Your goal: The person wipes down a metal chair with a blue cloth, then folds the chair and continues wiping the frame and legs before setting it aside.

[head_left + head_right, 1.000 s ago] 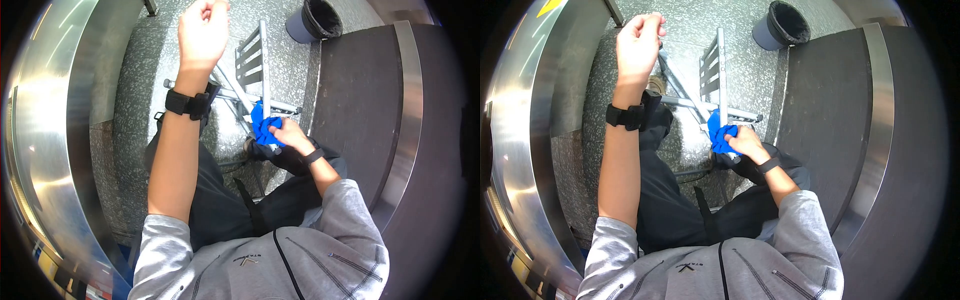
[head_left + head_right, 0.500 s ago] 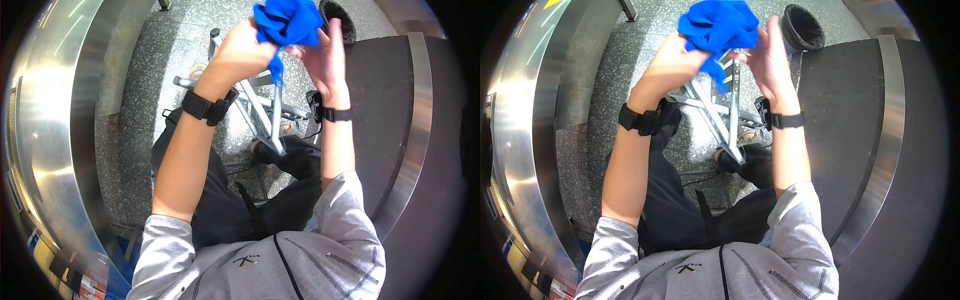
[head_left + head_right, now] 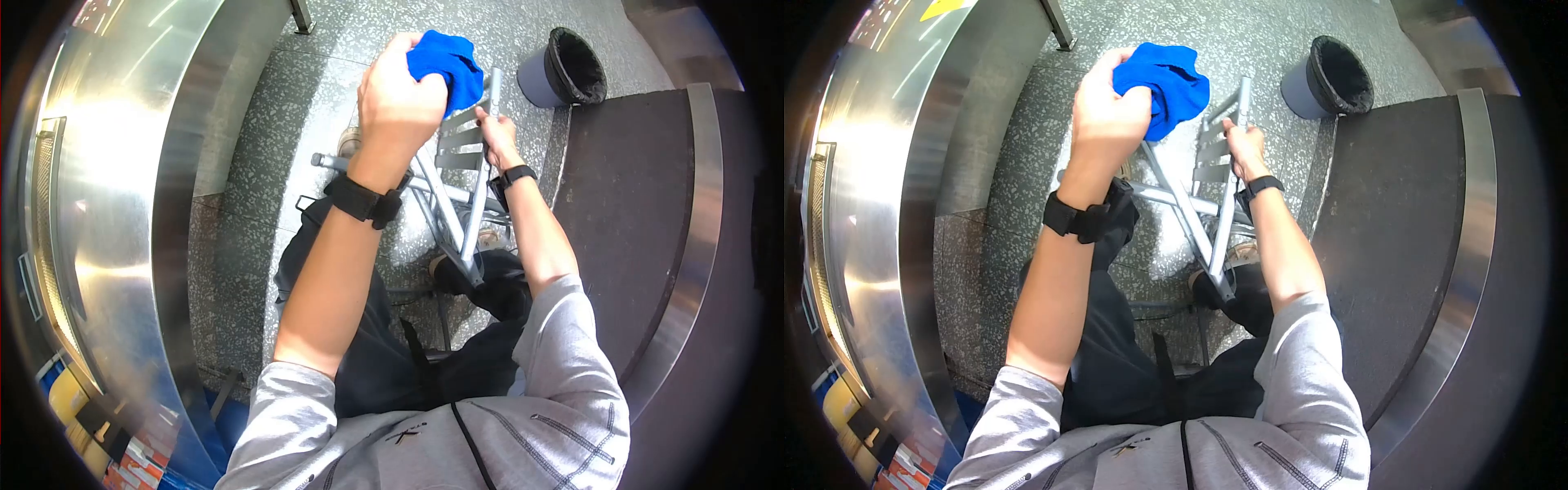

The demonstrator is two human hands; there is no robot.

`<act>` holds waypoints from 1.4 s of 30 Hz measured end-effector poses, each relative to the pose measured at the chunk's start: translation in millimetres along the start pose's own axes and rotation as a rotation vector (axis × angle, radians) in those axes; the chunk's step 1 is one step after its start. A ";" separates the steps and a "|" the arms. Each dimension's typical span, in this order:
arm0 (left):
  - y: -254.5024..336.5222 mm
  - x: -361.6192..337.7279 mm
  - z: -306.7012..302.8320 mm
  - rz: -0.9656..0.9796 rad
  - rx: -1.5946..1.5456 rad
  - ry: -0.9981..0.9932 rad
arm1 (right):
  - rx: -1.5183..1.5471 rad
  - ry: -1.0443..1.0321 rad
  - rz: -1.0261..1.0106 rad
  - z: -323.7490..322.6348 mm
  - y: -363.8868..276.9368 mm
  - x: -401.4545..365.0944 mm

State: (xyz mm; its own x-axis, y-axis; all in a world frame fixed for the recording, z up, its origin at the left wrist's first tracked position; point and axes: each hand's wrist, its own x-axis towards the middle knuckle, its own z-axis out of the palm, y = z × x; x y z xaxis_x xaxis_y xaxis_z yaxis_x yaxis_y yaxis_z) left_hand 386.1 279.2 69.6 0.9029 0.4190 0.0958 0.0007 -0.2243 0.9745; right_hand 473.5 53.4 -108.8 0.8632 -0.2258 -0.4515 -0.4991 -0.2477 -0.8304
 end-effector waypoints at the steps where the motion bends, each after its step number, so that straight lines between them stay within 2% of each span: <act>1: 1.1 0.5 1.9 0.026 -0.003 0.015 | 0.051 0.015 -0.027 -4.3 -3.5 0.2; 3: -0.7 -2.3 7.1 0.040 0.038 0.057 | 0.103 0.073 -0.062 -20.9 -8.9 -1.7; 6: -1.4 -2.7 8.8 -0.012 -0.130 0.008 | 0.068 0.197 -0.182 -50.2 -39.1 -13.9; 7: 2.7 -3.7 5.9 -0.055 -0.082 -0.008 | 0.137 0.210 -0.251 -62.0 -45.5 -9.7; 9: -6.3 -1.9 7.7 -0.003 -0.098 0.013 | 0.283 0.215 -0.413 -79.9 -68.9 -9.2; 11: -7.6 -0.9 9.8 -0.013 -0.100 0.025 | 0.345 0.292 -0.496 -97.1 -102.8 -12.8; 13: -7.1 -1.6 8.0 0.077 -0.058 0.026 | 0.422 0.399 -0.558 -107.3 -142.9 -36.2; 14: -7.9 1.1 7.1 0.128 -0.034 0.029 | 0.467 0.458 -0.582 -109.3 -158.5 -44.4; 18: -4.0 3.7 5.2 0.014 -0.162 0.006 | 0.531 0.397 -0.760 -105.1 -198.4 -79.6; 22: -7.0 7.8 4.6 0.088 -0.216 0.078 | 0.572 0.493 -0.912 -90.1 -218.2 -109.0; 24: -5.1 8.6 -0.8 0.077 -0.241 0.113 | 0.600 0.501 -0.900 -91.3 -219.6 -121.7; 27: -9.8 16.8 -8.1 0.255 -0.259 0.229 | 0.668 0.548 -0.848 -103.7 -215.6 -137.8; 30: -7.5 21.9 -35.4 0.167 -0.450 0.274 | 0.711 0.594 -0.811 -114.7 -208.6 -149.2; 31: -1.5 21.1 -46.0 0.096 -0.376 0.309 | 0.711 0.609 -0.809 -113.6 -207.9 -153.4; 32: -9.2 24.5 -54.9 0.165 -0.328 0.348 | 0.711 0.628 -0.806 -111.5 -207.4 -156.8; 36: -25.6 31.7 -80.9 0.208 -0.193 0.459 | 0.753 0.659 -0.782 -112.2 -199.8 -153.3; 38: -13.8 26.3 -91.2 0.116 -0.247 0.437 | 0.770 0.684 -0.751 -113.3 -195.6 -147.9; 42: -26.6 29.4 -97.8 0.232 -0.139 0.397 | 0.815 0.658 -0.720 -115.0 -184.4 -132.6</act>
State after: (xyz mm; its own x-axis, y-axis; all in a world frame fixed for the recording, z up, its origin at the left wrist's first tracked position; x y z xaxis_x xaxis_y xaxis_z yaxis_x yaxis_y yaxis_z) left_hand 370.5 383.6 66.3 0.6383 0.6816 0.3578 -0.2636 -0.2432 0.9335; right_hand 442.4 20.7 141.8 0.6012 -0.7634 0.2363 0.4584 0.0872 -0.8845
